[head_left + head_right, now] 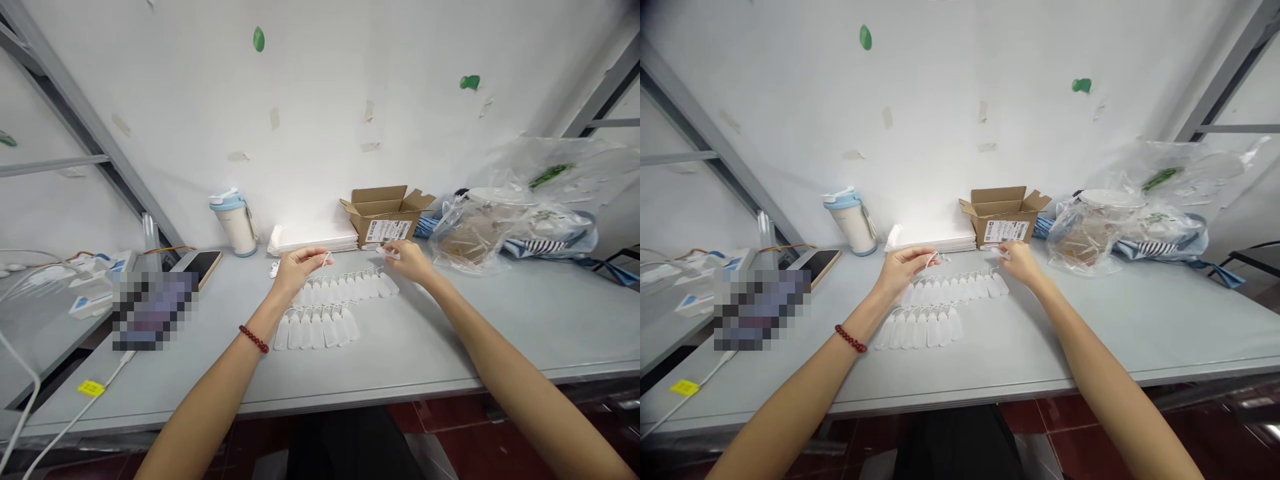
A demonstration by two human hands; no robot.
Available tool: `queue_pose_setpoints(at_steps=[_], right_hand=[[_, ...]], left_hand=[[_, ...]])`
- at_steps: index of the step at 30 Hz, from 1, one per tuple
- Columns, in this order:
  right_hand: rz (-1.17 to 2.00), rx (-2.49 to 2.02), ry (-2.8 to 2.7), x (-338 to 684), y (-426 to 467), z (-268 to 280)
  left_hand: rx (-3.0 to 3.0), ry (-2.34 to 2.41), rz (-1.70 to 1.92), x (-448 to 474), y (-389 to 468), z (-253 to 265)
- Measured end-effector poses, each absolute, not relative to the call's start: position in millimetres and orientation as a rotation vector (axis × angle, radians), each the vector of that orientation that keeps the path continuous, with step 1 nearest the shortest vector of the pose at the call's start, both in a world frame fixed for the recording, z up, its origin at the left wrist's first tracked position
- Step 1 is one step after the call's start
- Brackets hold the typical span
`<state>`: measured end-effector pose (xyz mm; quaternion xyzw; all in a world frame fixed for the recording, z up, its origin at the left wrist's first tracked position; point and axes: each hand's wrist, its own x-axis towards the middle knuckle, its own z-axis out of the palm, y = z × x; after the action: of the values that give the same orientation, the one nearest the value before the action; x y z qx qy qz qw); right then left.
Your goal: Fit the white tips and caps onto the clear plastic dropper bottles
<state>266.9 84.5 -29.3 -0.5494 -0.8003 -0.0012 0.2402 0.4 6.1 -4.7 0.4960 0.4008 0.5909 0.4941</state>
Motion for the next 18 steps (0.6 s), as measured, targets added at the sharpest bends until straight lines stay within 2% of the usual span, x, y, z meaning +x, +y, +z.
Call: queue_pose_setpoints(at_steps=[3,7,18], right_hand=[[-0.022,-1.188,-2.166,244,67,-24],[0.155,-0.884,-2.166,214,36,-18],[0.382,-0.776,-2.103,199,14,-18]], left_hand=[[1.237,0.971,1.408,5,2,-4],[1.313,0.994,1.359,11,-3,-2],[1.461,1.019,1.306,16,-10,1]])
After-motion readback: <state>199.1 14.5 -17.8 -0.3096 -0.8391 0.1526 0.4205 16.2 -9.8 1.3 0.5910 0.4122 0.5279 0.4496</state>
